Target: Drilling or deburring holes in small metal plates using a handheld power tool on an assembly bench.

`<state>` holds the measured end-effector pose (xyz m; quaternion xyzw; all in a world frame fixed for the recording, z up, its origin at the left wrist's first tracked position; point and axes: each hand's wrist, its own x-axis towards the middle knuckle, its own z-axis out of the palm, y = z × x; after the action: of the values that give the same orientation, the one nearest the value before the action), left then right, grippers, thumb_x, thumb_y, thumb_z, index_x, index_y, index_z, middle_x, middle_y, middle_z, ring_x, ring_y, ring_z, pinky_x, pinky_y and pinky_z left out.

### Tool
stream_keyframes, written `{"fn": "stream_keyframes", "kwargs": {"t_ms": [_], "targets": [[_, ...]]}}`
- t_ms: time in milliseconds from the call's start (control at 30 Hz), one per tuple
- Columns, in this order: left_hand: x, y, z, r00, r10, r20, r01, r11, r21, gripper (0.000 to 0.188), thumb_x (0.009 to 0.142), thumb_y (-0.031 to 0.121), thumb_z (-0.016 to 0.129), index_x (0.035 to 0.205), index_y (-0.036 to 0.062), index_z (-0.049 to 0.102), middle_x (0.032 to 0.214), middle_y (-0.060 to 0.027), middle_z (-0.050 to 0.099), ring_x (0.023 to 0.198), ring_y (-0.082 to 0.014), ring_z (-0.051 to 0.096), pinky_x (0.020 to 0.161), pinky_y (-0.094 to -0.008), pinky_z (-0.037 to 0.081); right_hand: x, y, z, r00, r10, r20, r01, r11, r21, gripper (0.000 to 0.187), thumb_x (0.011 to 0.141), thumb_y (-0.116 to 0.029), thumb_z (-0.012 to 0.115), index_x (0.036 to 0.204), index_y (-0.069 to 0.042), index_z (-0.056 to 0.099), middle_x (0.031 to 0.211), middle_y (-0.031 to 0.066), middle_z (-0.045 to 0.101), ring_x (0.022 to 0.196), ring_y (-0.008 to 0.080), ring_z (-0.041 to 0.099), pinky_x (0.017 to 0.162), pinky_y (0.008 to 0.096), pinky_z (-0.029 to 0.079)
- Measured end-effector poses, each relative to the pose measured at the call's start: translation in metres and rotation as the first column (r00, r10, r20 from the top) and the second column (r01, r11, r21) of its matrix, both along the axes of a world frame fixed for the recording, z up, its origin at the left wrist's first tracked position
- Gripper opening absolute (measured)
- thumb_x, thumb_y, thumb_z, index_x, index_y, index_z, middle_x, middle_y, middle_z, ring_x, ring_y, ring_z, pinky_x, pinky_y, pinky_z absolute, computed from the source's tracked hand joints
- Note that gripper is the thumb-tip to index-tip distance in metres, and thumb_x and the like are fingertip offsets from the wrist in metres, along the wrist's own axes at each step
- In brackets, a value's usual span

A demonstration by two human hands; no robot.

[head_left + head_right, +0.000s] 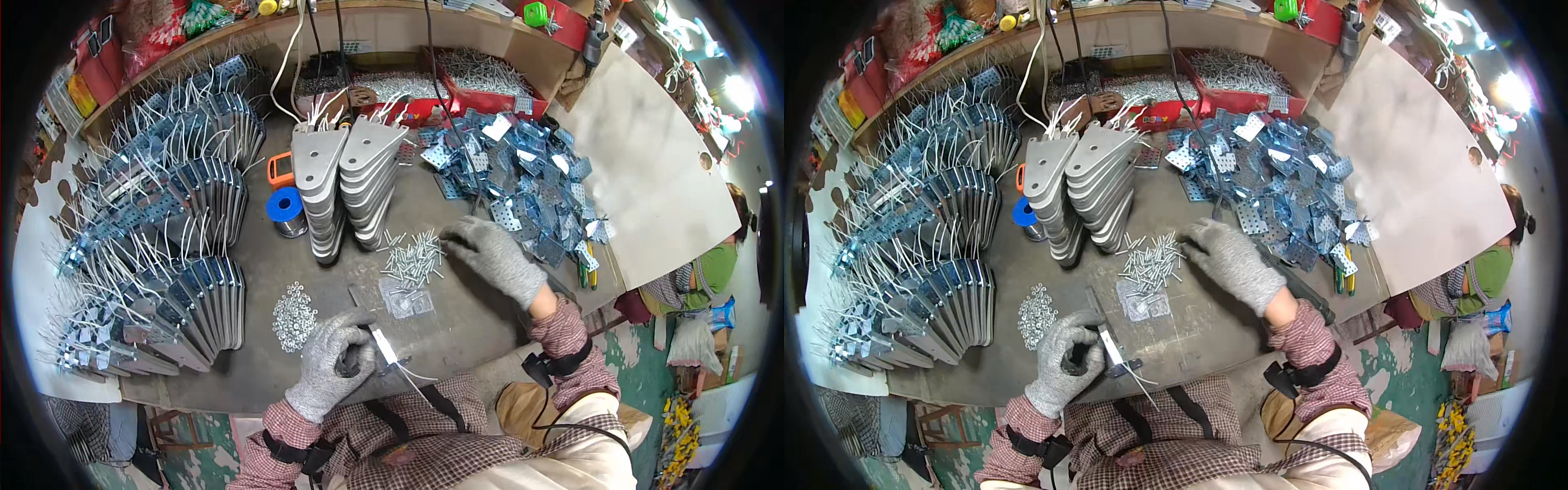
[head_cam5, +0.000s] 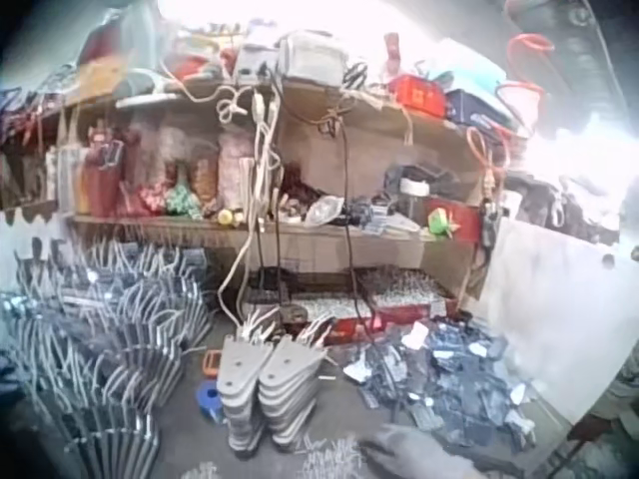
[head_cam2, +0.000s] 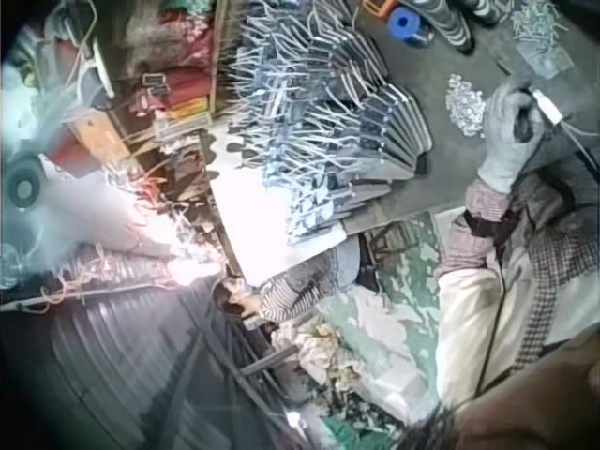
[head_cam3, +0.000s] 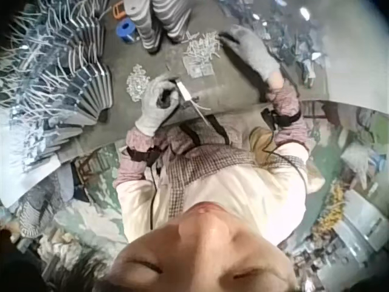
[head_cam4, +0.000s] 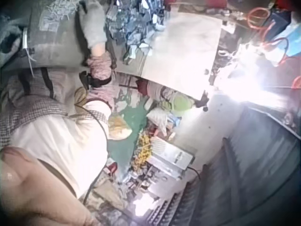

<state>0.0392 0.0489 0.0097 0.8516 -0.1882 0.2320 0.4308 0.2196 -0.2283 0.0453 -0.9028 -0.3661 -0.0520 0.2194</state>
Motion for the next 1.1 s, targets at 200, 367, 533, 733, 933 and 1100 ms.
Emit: {"fn": "stream_keyframes", "kwargs": {"t_ms": [200,367,533,733,933,1100], "targets": [[-0.003,-0.004,-0.004,0.996,0.038,-0.08,-0.044,0.996,-0.076,0.021,0.078,-0.002,0.071,0.095,0.0036,0.06,0.114,-0.0179,0.07,0.104,-0.0315,0.069,0.09,-0.0401,0.055,-0.008,0.031,-0.003,0.983,-0.179,-0.051,0.16,0.952,-0.263,0.024,0.087,-0.009,0.066,0.108,0.0,0.057,0.098,0.0244,0.066,0.092,0.0428,0.066,0.082,0.0493,0.054],[-0.009,0.001,-0.006,0.992,0.032,-0.124,-0.041,0.997,-0.071,0.024,0.079,-0.002,0.073,0.098,0.0034,0.06,0.117,-0.0187,0.069,0.108,-0.0315,0.068,0.092,-0.0405,0.054,-0.072,0.039,0.013,0.946,0.122,-0.301,-0.037,0.96,0.276,0.017,0.085,-0.006,0.064,0.102,-0.002,0.065,0.097,0.0147,0.064,0.091,0.0294,0.066,0.082,0.0384,0.054],[-0.006,-0.004,-0.017,0.997,0.032,-0.073,-0.038,0.995,-0.087,0.029,0.079,0.01,0.078,0.103,0.0091,0.06,0.125,-0.0147,0.068,0.109,-0.034,0.068,0.091,-0.0414,0.055,-0.108,0.063,-0.007,0.863,0.179,-0.472,0.058,0.894,0.445,0.019,0.087,-0.004,0.065,0.105,-0.005,0.066,0.095,0.0095,0.067,0.081,0.023,0.066,0.074,0.0342,0.053],[-0.006,-0.006,-0.019,0.999,0.042,-0.032,-0.042,0.999,0.012,0.033,0.079,0.01,0.079,0.106,0.0102,0.061,0.128,-0.0146,0.067,0.114,-0.0348,0.065,0.094,-0.0441,0.052,-0.114,0.071,-0.006,0.833,0.197,-0.518,0.124,0.844,0.521,0.022,0.088,-0.005,0.068,0.11,-0.004,0.067,0.099,0.0102,0.069,0.084,0.0188,0.068,0.074,0.0317,0.054],[-0.008,-0.005,-0.015,0.998,0.028,-0.056,-0.03,0.999,-0.025,0.03,0.08,0.008,0.077,0.103,0.0101,0.059,0.129,-0.0148,0.066,0.121,-0.0354,0.064,0.097,-0.0442,0.052,-0.126,0.077,-0.02,0.757,0.216,-0.617,0.293,0.732,0.616,0.033,0.094,-0.01,0.07,0.124,-0.003,0.06,0.105,0.0102,0.07,0.095,0.0166,0.07,0.081,0.0285,0.057],[-0.006,-0.006,-0.016,0.999,0.023,-0.039,-0.024,1.0,-0.014,0.03,0.079,0.006,0.078,0.102,0.0101,0.058,0.129,-0.0154,0.067,0.12,-0.036,0.064,0.097,-0.0442,0.053,-0.14,0.073,-0.017,0.653,0.214,-0.727,0.425,0.69,0.585,0.042,0.096,-0.008,0.068,0.135,0.0,0.054,0.114,0.0115,0.072,0.104,0.0171,0.069,0.088,0.0297,0.056]]}}
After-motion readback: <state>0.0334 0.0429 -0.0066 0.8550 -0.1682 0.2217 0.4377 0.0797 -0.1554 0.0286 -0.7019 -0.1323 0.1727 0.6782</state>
